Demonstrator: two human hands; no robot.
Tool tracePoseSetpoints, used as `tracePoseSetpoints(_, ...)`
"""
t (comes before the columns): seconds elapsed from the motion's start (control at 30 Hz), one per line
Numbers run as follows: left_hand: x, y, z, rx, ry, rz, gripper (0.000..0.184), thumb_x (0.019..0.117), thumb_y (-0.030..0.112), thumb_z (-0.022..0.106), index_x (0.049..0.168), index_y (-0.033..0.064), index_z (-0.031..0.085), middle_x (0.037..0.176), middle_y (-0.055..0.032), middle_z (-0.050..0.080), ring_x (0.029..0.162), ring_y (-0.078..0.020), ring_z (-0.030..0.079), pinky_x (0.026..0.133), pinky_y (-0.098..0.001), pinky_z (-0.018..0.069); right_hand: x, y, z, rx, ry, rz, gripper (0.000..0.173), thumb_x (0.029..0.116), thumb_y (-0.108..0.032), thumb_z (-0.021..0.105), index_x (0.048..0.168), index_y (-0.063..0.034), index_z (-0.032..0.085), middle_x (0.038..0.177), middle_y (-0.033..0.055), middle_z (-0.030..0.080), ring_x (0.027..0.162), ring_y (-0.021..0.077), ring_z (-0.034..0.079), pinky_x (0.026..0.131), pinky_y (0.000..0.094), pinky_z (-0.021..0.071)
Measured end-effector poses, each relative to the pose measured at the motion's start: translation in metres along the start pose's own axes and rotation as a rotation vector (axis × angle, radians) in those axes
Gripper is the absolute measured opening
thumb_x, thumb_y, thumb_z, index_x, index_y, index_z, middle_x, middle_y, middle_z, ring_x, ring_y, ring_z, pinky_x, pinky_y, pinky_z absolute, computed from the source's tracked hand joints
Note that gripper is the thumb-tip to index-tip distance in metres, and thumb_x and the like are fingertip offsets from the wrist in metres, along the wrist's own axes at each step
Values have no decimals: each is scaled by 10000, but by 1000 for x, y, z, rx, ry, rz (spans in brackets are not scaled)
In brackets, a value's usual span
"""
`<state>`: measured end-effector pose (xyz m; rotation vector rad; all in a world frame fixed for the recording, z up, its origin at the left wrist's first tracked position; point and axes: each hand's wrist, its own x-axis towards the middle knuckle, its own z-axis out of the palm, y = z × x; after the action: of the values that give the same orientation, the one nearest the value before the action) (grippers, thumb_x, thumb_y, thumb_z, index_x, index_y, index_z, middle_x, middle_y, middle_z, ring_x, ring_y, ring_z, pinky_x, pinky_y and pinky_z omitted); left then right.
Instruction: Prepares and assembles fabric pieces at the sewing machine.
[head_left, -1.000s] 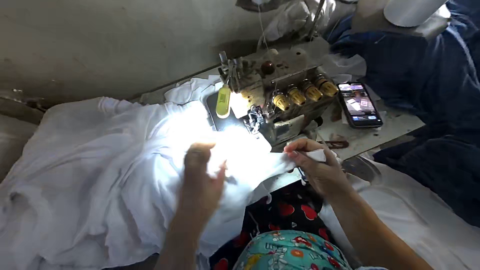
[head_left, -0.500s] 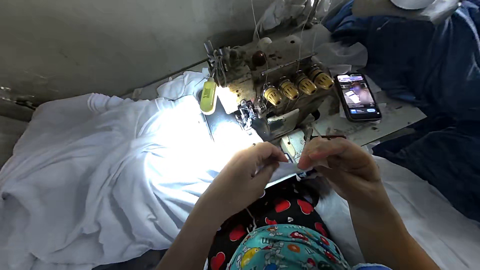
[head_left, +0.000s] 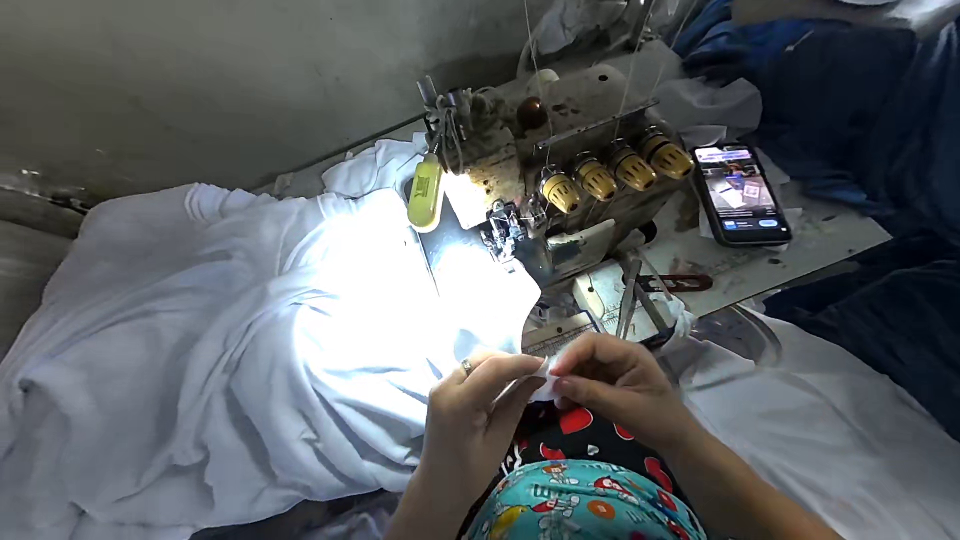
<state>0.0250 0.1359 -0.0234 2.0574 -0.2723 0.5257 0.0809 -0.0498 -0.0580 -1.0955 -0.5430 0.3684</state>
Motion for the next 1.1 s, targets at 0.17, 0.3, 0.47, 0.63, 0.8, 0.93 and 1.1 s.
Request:
tracePoseSetpoints(0.17,16,0,-14,58,-31,51,166,1009,228,642,1024,98,744,832,-1,694,704,54,567,650,-84,448,20,3,0,-2,-7,-65,121,925,-107,731,1027,-128,670,1127,-28,724,953,22,691,817,190,583)
tracePoseSetpoints(0.3,33,5,-15,144,4,94,181,1011,234,636,1014,104,761,819,-8,703,715,33,599,646,-105,463,37,-14,1,-42,-25,-49,233,950,-109,698,1170,-86,624,986,-95,701,860,-24,662,767,160,570)
tracePoseSetpoints(0.47,40,-20,-4,369,128,28,188,963,233,668,907,118,805,779,1,753,670,-4,654,595,-179,488,44,-5,-5,-260,62,32,90,956,-81,660,1005,-35,720,916,-66,706,759,-25,660,696,156,582)
tracePoseSetpoints(0.63,58,-52,9,439,53,-110,170,966,266,678,993,109,737,889,-17,725,811,-131,697,724,-353,568,63,7,-15,-685,251,25,197,907,-138,688,1089,-63,684,783,-85,656,644,-72,575,585,94,487)
tracePoseSetpoints(0.8,61,-40,3,573,-56,-243,231,978,321,651,1026,97,674,810,-37,621,722,-197,622,651,-414,508,62,17,-14,-726,258,108,299,886,-219,728,1139,-69,675,761,-98,588,609,-75,490,559,77,405)
tracePoseSetpoints(0.93,49,-38,5,468,33,-65,173,964,226,674,964,64,738,887,-57,713,855,-167,689,801,-374,551,55,27,-9,-696,299,-90,278,895,-244,751,1070,-44,668,1000,9,633,674,-59,512,599,93,445)
tracePoseSetpoints(1.1,38,-15,-10,282,-20,-66,195,1009,225,618,1001,56,715,911,-12,737,903,7,670,851,-146,502,45,18,-1,-483,159,-49,272,945,-185,698,1145,-4,662,973,-22,685,698,-58,581,632,116,512)
